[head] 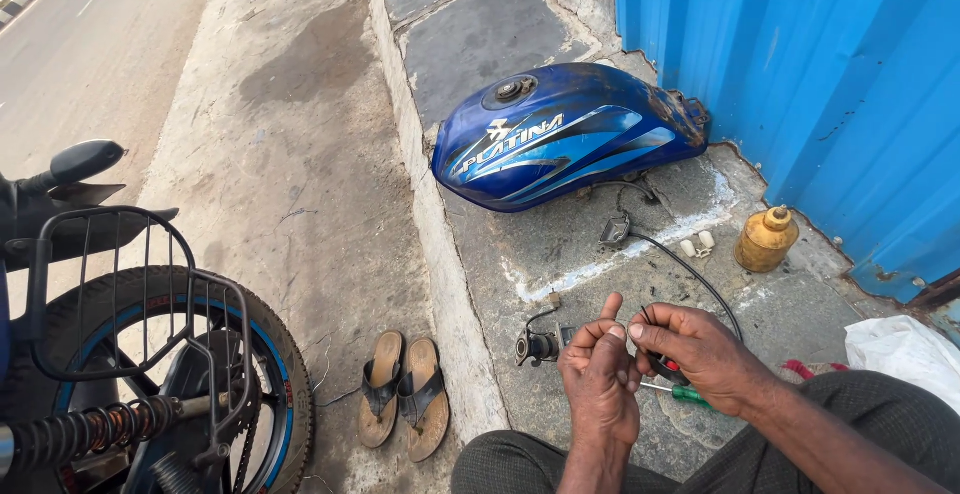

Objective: Cleaning and inspecting components of a motorcycle carburetor.

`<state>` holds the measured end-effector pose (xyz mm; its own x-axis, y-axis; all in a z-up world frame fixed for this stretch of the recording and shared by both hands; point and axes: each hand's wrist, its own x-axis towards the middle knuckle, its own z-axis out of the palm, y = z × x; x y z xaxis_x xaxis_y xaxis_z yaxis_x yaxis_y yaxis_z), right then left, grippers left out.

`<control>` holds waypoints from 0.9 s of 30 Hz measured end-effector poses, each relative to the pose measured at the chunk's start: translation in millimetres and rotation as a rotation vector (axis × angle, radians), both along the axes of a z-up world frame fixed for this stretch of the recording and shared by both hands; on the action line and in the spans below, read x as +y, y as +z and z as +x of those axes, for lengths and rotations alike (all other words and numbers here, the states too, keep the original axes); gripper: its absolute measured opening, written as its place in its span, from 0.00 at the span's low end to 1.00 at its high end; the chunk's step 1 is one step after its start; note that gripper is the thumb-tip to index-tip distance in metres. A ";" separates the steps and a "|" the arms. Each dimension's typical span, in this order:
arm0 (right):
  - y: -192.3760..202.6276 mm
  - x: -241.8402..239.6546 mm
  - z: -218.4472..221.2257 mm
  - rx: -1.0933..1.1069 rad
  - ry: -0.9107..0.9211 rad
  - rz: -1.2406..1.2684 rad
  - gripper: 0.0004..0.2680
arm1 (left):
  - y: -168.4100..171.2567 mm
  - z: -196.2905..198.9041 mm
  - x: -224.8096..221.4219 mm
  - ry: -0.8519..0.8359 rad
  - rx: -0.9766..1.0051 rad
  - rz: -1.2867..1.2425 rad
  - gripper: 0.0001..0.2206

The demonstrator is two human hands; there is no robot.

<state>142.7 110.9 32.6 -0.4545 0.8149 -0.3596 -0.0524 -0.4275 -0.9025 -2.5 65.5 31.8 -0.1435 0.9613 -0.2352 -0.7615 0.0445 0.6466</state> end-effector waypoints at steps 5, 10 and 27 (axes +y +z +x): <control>-10.3 -3.2 -8.3 0.216 -0.133 -0.034 0.10 | -7.6 4.7 8.1 0.130 0.007 0.009 0.04; -25.7 -6.4 -8.8 0.137 -0.222 0.082 0.09 | -12.5 13.3 13.6 0.167 -0.100 -0.069 0.03; -34.9 -13.2 -4.8 0.224 -0.342 0.234 0.06 | -10.6 29.0 13.7 0.093 -0.402 -0.168 0.17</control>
<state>137.8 97.7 -2.4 -0.1909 0.9790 -0.0717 -0.3592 -0.1376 -0.9231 26.5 79.2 21.2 -0.0929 0.8923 -0.4417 -0.9567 0.0429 0.2878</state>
